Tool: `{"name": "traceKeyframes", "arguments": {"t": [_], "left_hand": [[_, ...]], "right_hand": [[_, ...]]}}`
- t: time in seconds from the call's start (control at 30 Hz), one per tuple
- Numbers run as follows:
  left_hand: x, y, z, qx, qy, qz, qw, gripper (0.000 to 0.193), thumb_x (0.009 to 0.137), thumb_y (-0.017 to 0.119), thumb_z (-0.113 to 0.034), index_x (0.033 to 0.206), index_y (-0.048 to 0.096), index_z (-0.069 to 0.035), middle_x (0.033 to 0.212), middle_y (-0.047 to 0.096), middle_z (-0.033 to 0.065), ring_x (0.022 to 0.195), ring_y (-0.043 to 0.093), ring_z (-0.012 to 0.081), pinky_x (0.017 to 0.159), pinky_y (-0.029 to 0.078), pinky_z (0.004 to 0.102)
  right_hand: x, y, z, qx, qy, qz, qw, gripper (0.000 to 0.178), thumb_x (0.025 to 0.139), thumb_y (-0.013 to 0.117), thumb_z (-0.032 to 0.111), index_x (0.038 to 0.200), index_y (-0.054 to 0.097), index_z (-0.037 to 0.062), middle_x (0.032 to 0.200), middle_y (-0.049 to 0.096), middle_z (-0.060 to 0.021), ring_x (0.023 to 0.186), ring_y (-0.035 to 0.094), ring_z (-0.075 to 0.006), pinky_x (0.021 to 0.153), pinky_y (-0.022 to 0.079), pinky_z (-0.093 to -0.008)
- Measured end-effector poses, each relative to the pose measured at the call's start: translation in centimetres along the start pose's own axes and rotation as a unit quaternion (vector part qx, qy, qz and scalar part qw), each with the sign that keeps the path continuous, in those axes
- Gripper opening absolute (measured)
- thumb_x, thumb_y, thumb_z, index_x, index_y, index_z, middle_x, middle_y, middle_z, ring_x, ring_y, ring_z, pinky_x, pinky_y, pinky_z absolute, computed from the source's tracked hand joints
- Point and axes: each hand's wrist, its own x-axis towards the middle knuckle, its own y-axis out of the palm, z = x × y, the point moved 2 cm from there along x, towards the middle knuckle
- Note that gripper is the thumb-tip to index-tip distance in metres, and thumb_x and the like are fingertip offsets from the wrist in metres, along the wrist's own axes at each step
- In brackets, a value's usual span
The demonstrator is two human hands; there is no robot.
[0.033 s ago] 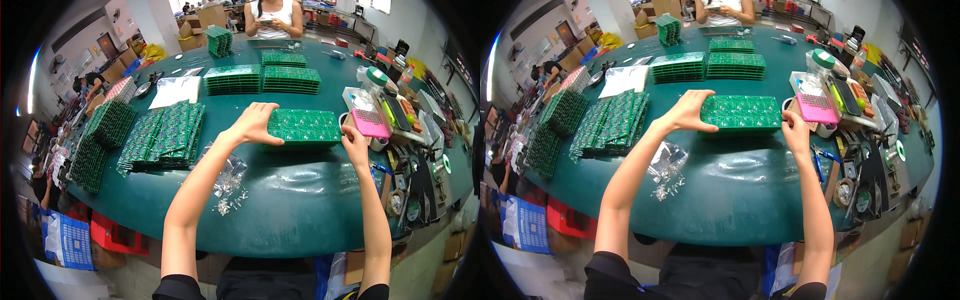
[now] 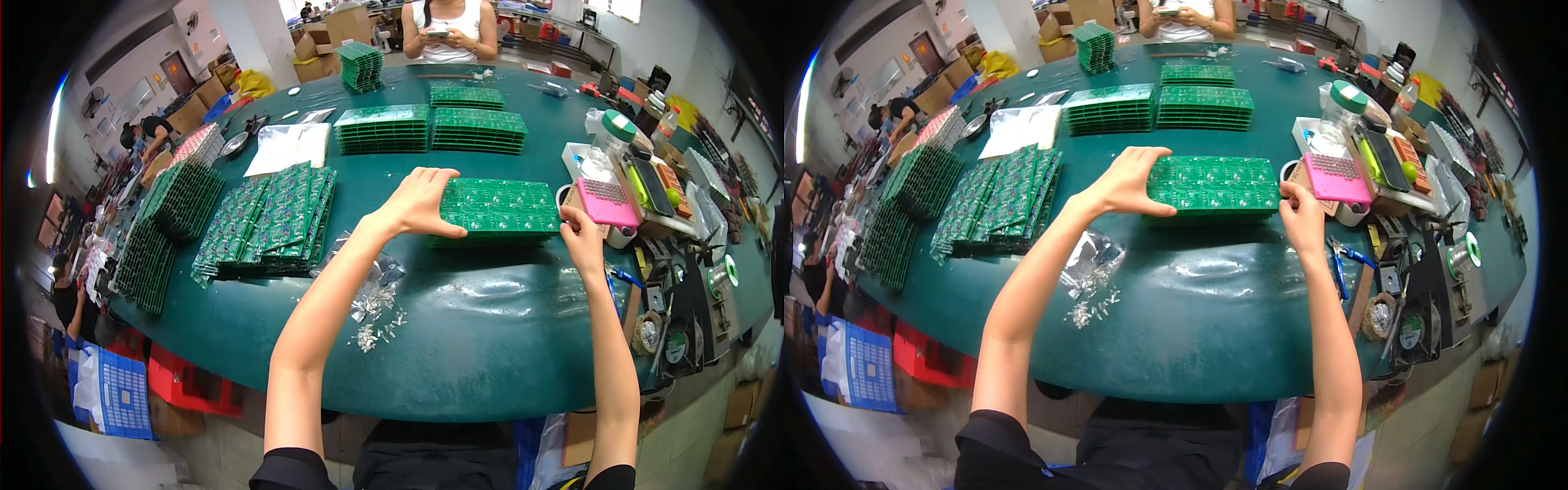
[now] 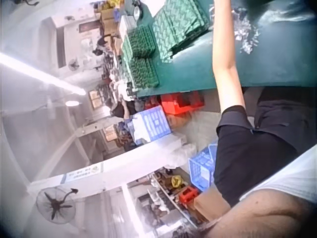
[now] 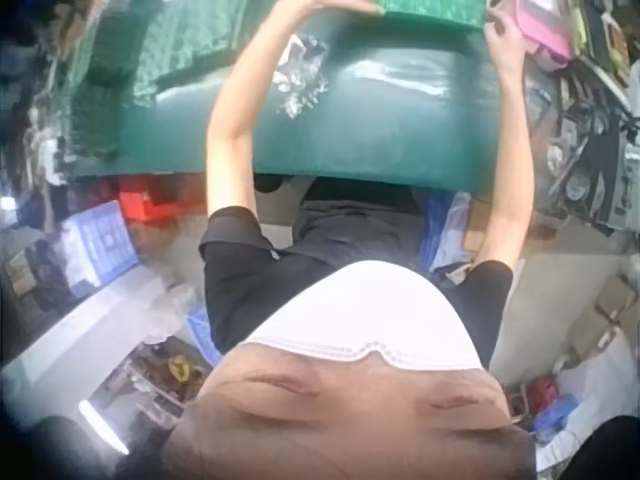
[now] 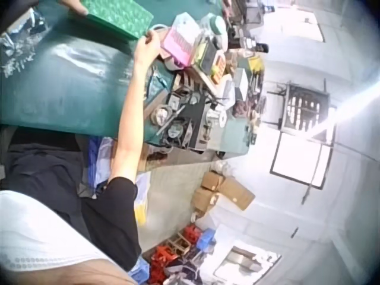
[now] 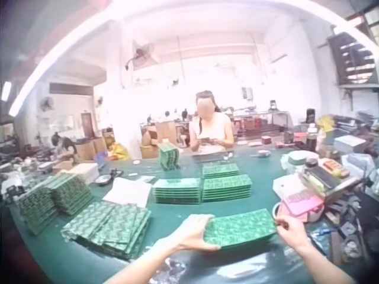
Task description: The person takes a circuit board panel and inserts electronic components into it by hand. The person then places the board onto a stack.
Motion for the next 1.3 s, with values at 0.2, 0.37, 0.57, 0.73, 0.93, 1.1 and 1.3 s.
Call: {"name": "traceKeyframes", "arguments": {"t": [0.2,0.37,0.57,0.73,0.93,1.1,1.3], "left_hand": [[-0.7,0.9,1.5,-0.007,-0.015,0.001,1.000,0.098,0.064,0.084,-0.052,0.137,0.047,0.001,0.134,0.052,0.0236,0.127,0.046,0.0400,0.111,0.037,0.0465],[-0.7,1.8,1.8,-0.003,0.049,-0.034,0.998,0.099,0.066,0.082,-0.057,0.137,0.048,0.001,0.135,0.052,0.0252,0.128,0.046,0.0412,0.110,0.038,0.0470],[-6.2,-5.2,9.4,0.218,-0.279,-0.126,0.927,0.080,0.077,0.068,-0.069,0.120,0.059,-0.002,0.111,0.064,0.0237,0.107,0.062,0.0389,0.089,0.051,0.0514],[-15.2,-9.7,18.0,0.158,-0.544,0.152,0.810,0.089,0.069,0.079,-0.065,0.130,0.062,-0.003,0.139,0.056,0.0248,0.126,0.056,0.0408,0.106,0.044,0.0522],[-15.2,-14.4,16.5,0.162,-0.405,0.045,0.899,0.041,0.074,0.073,-0.031,0.099,0.073,0.001,0.104,0.071,0.0244,0.096,0.070,0.0381,0.086,0.056,0.0434],[-18.2,-20.4,9.0,0.308,-0.305,-0.247,0.867,0.030,0.089,0.056,-0.017,0.113,0.071,-0.007,0.099,0.070,0.0249,0.092,0.071,0.0389,0.084,0.056,0.0455],[-18.7,-14.2,-6.5,-0.275,-0.249,0.011,0.929,0.031,0.092,0.065,-0.011,0.120,0.067,0.002,0.106,0.072,0.0077,0.095,0.065,0.0127,0.085,0.052,0.0296]], "right_hand": [[0.3,1.0,0.0,-0.038,0.005,0.007,0.999,0.034,0.088,0.061,0.003,0.122,0.066,0.0013,0.106,0.072,-0.0093,0.084,0.065,-0.0134,0.080,0.053,-0.0287],[0.1,0.0,-1.2,-0.040,-0.021,0.020,0.999,0.034,0.091,0.062,0.004,0.126,0.063,0.0009,0.110,0.070,-0.0095,0.090,0.064,-0.0153,0.086,0.052,-0.0301],[-3.5,-4.2,1.5,-0.015,-0.023,0.032,0.999,0.036,0.095,0.059,0.003,0.131,0.059,0.0023,0.121,0.062,-0.0061,0.105,0.059,-0.0135,0.089,0.048,-0.0273],[-7.4,-5.2,4.7,0.014,0.016,0.056,0.998,0.036,0.096,0.058,0.003,0.132,0.057,0.0035,0.116,0.061,-0.0045,0.101,0.058,-0.0126,0.090,0.047,-0.0263],[-10.0,-5.2,7.0,0.013,-0.004,0.063,0.998,0.034,0.097,0.056,0.001,0.130,0.057,0.0014,0.116,0.061,-0.0077,0.101,0.059,-0.0145,0.086,0.048,-0.0276],[-13.5,-4.2,10.9,-0.080,-0.049,0.067,0.993,0.030,0.095,0.056,-0.001,0.125,0.059,-0.0002,0.114,0.062,-0.0102,0.101,0.062,-0.0188,0.086,0.049,-0.0291],[-18.6,-2.3,12.0,0.241,0.115,0.165,0.949,0.055,0.108,0.042,0.039,0.143,0.044,-0.0029,0.122,0.063,-0.0142,0.101,0.063,-0.0182,0.088,0.050,-0.0308]]}}
